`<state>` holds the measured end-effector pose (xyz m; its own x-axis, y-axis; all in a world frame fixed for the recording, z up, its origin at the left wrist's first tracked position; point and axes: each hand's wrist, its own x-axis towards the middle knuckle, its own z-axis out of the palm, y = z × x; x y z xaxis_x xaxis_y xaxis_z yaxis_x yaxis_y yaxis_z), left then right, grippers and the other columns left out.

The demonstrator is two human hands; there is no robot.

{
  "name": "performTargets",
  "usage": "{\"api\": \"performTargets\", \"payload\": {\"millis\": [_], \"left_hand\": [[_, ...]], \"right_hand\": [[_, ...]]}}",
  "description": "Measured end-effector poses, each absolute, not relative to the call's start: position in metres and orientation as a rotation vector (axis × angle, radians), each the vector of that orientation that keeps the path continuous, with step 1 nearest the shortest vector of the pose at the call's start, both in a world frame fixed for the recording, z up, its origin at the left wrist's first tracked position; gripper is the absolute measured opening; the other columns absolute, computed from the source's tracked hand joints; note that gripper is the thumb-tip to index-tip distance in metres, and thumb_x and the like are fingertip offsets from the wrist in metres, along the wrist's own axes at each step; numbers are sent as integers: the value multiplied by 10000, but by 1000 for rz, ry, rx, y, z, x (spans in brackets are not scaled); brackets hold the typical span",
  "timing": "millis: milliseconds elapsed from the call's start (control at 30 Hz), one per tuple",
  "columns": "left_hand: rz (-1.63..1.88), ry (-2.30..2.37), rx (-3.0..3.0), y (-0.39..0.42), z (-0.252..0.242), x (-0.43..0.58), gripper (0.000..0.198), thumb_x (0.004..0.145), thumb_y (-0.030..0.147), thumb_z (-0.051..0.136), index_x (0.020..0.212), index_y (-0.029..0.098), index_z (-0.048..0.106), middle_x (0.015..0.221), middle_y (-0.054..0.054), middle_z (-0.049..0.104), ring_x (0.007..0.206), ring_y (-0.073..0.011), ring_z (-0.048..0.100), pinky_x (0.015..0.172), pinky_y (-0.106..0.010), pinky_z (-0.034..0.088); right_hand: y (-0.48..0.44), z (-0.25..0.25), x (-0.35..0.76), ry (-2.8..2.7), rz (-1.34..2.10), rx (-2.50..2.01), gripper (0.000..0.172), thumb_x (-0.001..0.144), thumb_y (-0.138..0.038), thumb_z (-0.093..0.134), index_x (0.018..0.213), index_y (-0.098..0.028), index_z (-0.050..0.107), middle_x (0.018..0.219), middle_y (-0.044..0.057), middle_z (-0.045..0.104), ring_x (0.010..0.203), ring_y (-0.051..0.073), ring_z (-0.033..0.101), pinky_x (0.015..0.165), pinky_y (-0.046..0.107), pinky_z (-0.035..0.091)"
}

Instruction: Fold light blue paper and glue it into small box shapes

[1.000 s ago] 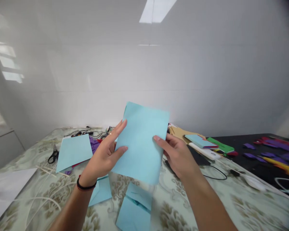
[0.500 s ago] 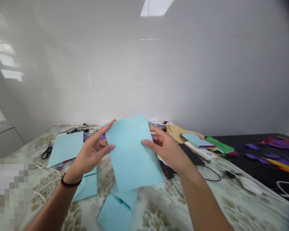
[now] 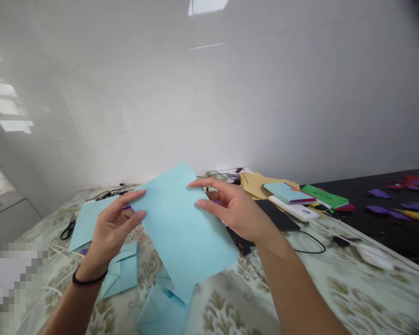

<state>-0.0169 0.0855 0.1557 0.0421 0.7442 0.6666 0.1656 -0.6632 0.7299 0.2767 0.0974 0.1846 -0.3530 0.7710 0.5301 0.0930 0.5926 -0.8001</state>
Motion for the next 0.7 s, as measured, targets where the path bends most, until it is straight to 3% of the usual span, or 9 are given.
{"api": "performTargets", "payload": {"millis": [100,200,267,400,533,633,700], "left_hand": [[1594,917,1961,86,162,-26,426,851,234,847,1259,308,754,1234,-55,752,791,-145,714,609,-204,586],[1268,924,2072,86,170,-37,586,888,303,812,1445,327,633,1431,-96,666,1091,-259,726,775,-298,646],[1067,967,2125,84,176,-45,657,915,352,778,1529,323,544,1415,-108,676,1064,-264,734,750,-304,643],[729,1025,2312,81,184,-57,587,929,397,752,1482,283,596,1133,-59,774,947,-251,728,754,-320,619],[940,1036,2122,78,169,-60,585,917,400,750,1466,263,601,1278,-90,735,1094,-287,709,823,-336,615],[1162,1078,1801,68,131,-56,647,886,451,767,1457,205,590,1276,-135,739,1108,-320,717,800,-358,627],[1251,1179,1598,57,99,-54,704,874,487,773,1468,171,565,1185,-149,771,971,-298,751,732,-347,624]], "right_hand": [[90,186,273,-1910,802,-736,260,952,-302,671,1202,-298,743,1220,38,698,840,151,626,721,294,513],[86,184,266,-1986,751,-806,265,956,-293,653,1204,-303,746,1235,46,702,898,174,647,740,302,522],[86,182,258,-2039,720,-834,265,965,-291,639,1205,-312,749,1237,43,712,895,178,654,748,308,531],[90,171,238,-2133,694,-828,259,990,-315,614,1208,-314,753,1239,43,730,918,194,680,813,345,559],[101,148,232,-2102,770,-858,453,978,-432,651,1423,-353,618,1405,73,651,1181,269,664,940,422,576],[107,121,244,-2011,918,-1005,657,951,-519,664,1546,-331,459,1340,113,666,1135,292,697,914,462,602],[103,101,254,-1973,867,-1165,648,949,-518,651,1525,-283,466,1319,140,668,1115,314,699,932,511,597]]}}
